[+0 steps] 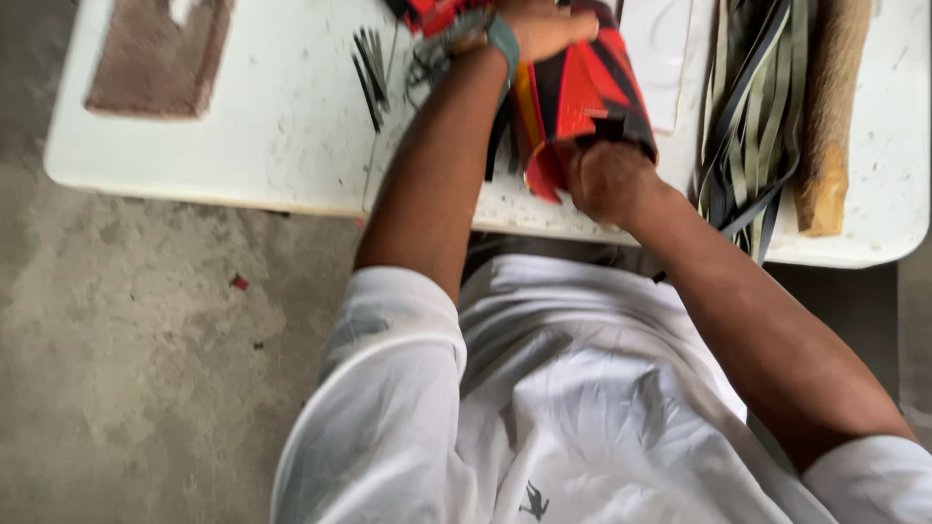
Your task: The person sits at a workbench and assembles a patchwork leather panel, folding and pressing its edges together by hand. They pick up a thin metal pin tool to work along the seam, then continue folding, aligning and pressing the leather piece with both hands.
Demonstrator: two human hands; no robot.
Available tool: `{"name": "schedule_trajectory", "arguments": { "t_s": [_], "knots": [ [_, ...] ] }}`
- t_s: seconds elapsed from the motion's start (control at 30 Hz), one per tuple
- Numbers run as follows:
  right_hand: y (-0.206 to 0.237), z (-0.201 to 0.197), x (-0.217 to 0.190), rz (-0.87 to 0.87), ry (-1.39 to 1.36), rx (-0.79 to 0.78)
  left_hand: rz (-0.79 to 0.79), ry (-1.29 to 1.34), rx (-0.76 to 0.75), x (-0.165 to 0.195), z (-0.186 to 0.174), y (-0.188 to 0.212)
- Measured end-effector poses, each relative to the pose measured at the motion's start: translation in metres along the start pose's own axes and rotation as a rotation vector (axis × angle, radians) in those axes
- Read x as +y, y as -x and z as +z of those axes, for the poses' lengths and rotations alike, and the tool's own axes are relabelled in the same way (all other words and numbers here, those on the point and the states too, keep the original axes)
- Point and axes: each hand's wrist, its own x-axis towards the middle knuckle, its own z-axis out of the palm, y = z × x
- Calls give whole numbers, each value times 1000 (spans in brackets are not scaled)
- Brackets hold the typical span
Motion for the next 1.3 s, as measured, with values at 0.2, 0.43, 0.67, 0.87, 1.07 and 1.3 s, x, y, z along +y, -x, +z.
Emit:
{"name": "schedule_trajectory", "arguments": {
  "t_s": [0.2,0.43,0.67,0.87,1.07,1.3],
  "knots": [
    [49,-18,-7,-130,16,101,-237,42,83,13,-4,17],
    [105,-11,-54,-334,411,435,-213,42,114,4,11,28],
    [20,-44,-35,-131,88,76,-146,225,120,6,-9,42],
    [3,-31,-18,-166,-114,160,-19,295,339,46,-46,95],
    [16,-89,-45,-105,-474,523,246,538,634,94,-91,171],
    [74,-140,-26,-189,-693,827,359,923,323,69,-69,190]
  ]
}}
